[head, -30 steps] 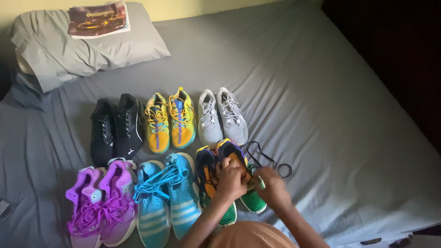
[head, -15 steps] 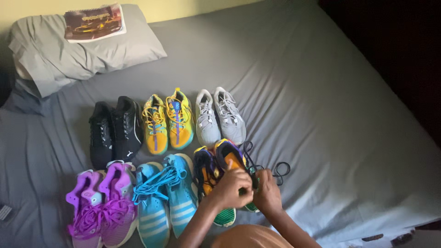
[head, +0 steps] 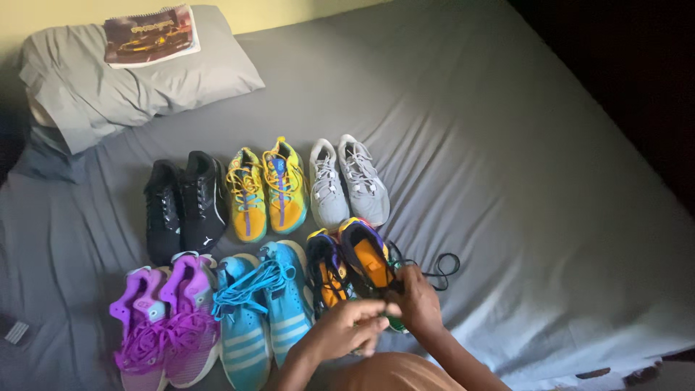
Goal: The person unlaces a pair of light blue sneakers and then begins to re-lace them. The person handles the laces and eyelets by hand, working on one shoe at a time on a bed with several other shoes nearby.
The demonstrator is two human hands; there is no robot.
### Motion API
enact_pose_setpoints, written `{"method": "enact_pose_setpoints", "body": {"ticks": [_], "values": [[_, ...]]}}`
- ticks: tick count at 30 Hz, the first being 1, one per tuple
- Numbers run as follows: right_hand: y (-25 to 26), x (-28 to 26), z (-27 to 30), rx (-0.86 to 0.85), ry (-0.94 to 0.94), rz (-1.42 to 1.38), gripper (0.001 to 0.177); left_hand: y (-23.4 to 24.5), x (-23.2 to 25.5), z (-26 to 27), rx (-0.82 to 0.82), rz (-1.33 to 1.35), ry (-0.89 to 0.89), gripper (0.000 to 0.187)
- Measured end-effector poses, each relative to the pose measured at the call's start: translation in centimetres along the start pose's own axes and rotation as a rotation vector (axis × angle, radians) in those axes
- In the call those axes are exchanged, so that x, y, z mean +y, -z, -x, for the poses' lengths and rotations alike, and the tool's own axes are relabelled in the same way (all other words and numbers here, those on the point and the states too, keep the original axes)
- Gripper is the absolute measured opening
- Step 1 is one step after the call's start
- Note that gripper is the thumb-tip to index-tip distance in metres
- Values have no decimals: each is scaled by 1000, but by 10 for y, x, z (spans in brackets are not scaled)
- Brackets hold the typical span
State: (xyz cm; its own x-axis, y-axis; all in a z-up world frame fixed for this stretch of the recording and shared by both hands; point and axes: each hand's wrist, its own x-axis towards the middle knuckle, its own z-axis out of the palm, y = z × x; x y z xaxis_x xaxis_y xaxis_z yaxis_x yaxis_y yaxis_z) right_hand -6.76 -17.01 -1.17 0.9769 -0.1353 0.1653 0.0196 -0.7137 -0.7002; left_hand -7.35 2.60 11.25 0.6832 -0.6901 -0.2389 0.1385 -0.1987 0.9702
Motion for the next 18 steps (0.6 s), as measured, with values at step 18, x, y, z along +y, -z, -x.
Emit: {"method": "enact_pose_setpoints", "body": {"ticks": [18], "values": [[22, -24, -13, -265, 158, -8, 19, 24, -58, -43, -218, 17, -18, 55]]}}
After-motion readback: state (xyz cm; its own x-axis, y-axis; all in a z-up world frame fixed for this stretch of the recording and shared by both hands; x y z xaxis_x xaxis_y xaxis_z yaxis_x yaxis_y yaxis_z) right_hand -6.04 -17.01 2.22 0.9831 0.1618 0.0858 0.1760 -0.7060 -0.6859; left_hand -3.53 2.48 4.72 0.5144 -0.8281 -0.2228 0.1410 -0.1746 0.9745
